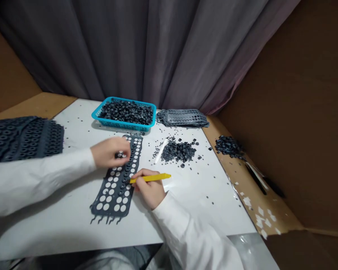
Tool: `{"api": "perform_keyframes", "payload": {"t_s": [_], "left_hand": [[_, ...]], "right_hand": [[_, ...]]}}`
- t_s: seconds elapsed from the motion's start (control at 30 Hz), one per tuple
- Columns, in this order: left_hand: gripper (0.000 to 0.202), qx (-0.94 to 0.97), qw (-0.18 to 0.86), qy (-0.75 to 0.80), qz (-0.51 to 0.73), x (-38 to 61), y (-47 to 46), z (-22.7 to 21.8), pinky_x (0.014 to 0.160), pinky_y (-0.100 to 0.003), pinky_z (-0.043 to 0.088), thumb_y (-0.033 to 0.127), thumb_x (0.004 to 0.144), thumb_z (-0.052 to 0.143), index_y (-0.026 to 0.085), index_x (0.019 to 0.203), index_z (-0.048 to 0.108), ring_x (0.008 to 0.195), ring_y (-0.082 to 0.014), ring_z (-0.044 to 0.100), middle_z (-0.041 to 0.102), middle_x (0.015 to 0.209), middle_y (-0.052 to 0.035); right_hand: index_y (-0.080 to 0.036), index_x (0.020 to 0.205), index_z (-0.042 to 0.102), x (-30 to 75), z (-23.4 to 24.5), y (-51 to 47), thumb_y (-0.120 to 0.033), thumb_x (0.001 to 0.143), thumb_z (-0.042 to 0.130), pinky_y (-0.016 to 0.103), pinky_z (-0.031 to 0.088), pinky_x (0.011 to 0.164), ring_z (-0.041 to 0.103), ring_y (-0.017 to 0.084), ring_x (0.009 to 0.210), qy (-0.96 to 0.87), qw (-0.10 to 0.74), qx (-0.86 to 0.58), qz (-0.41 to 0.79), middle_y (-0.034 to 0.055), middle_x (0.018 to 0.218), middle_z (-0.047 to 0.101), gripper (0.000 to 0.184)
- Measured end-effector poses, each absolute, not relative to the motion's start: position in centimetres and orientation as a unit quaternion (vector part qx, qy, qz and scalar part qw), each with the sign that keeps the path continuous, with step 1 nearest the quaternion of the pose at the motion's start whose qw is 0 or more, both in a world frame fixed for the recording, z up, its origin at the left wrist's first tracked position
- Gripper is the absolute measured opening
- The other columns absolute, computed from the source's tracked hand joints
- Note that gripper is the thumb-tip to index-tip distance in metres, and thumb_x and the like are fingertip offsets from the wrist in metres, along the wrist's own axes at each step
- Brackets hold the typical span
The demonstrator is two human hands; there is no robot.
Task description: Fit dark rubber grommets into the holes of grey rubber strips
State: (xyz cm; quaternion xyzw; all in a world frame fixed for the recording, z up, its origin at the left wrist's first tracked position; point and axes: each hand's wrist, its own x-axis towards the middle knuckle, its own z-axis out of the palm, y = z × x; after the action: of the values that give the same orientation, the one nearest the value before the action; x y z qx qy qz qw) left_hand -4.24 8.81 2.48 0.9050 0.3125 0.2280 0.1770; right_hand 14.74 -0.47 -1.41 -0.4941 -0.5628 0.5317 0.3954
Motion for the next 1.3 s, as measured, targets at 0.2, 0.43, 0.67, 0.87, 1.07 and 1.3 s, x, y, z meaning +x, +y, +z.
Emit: {"api": "perform_keyframes", "payload": {"t_s": [0.2, 0.43, 0.67, 0.87, 1.07, 1.3], "left_hand": [[0.013, 0.912, 0.273, 0.284, 0.119, -5.7, 1.4, -1.1, 0.067, -0.027, 0.039, 0.02, 0.074, 0.057, 0.017, 0.086, 0.058, 0.077, -0.019, 0.052, 0.06, 0.079, -0.0046], [0.017, 0.929, 0.226, 0.275, 0.101, -5.4, 0.9, -1.5, 0.071, -0.029, 0.042, 0.019, 0.081, 0.052, 0.017, 0.096, 0.059, 0.081, -0.02, 0.055, 0.06, 0.085, -0.0064], [0.025, 0.96, 0.125, 0.239, 0.07, -4.5, 0.1, -1.6, 0.06, -0.031, 0.039, 0.008, 0.087, 0.038, 0.016, 0.073, 0.058, 0.068, -0.0202, 0.049, 0.056, 0.071, -0.0091], [0.028, 0.935, 0.198, 0.254, 0.149, -4.9, -0.1, -3.1, 0.068, -0.033, 0.039, 0.015, 0.09, 0.036, 0.016, 0.078, 0.061, 0.073, -0.0217, 0.05, 0.059, 0.074, -0.0108], [0.013, 0.722, 0.423, 0.442, 0.325, -5.8, 1.5, 0.0, 0.065, -0.026, 0.042, 0.028, 0.085, 0.053, 0.018, 0.079, 0.058, 0.067, -0.0147, 0.053, 0.059, 0.073, -0.0025], [0.015, 0.414, 0.729, 0.486, 0.248, -5.7, 2.5, 1.1, 0.051, -0.023, 0.045, 0.017, 0.065, 0.06, 0.015, 0.077, 0.052, 0.058, -0.0121, 0.056, 0.06, 0.071, -0.0017]], "right_hand": [[-0.016, 0.058, 0.061, 14.3, -2.7, -1.8, -0.011, 0.065, 0.046, 0.019, 0.041, 0.04, 0.051, 0.011, 0.04, -0.584, 0.374, -0.51, 0.508, -0.001, 0.047, 0.059, 0.018], [-0.017, 0.059, 0.06, 14.1, -1.5, -2.2, -0.01, 0.069, 0.045, 0.02, 0.041, 0.047, 0.052, 0.011, 0.047, -0.653, 0.343, -0.509, 0.444, -0.0008, 0.05, 0.06, 0.02], [-0.018, 0.055, 0.051, 12.9, 0.2, -2.3, -0.01, 0.071, 0.044, 0.021, 0.035, 0.049, 0.045, 0.01, 0.046, -0.716, 0.283, -0.513, 0.379, -0.0022, 0.049, 0.051, 0.02], [-0.019, 0.055, 0.047, 12.9, 0.5, -2.3, -0.01, 0.072, 0.042, 0.022, 0.035, 0.051, 0.046, 0.011, 0.047, -0.723, 0.256, -0.518, 0.379, -0.0011, 0.05, 0.051, 0.019], [-0.018, 0.056, 0.051, 13.3, 0.4, -2.6, -0.01, 0.072, 0.042, 0.022, 0.039, 0.052, 0.051, 0.012, 0.05, -0.715, 0.273, -0.515, 0.386, -0.0004, 0.052, 0.056, 0.02], [-0.018, 0.061, 0.058, 14.5, -0.3, -2.0, -0.013, 0.069, 0.044, 0.021, 0.043, 0.044, 0.054, 0.012, 0.045, -0.583, 0.361, -0.521, 0.509, -0.0013, 0.051, 0.059, 0.016]]}}
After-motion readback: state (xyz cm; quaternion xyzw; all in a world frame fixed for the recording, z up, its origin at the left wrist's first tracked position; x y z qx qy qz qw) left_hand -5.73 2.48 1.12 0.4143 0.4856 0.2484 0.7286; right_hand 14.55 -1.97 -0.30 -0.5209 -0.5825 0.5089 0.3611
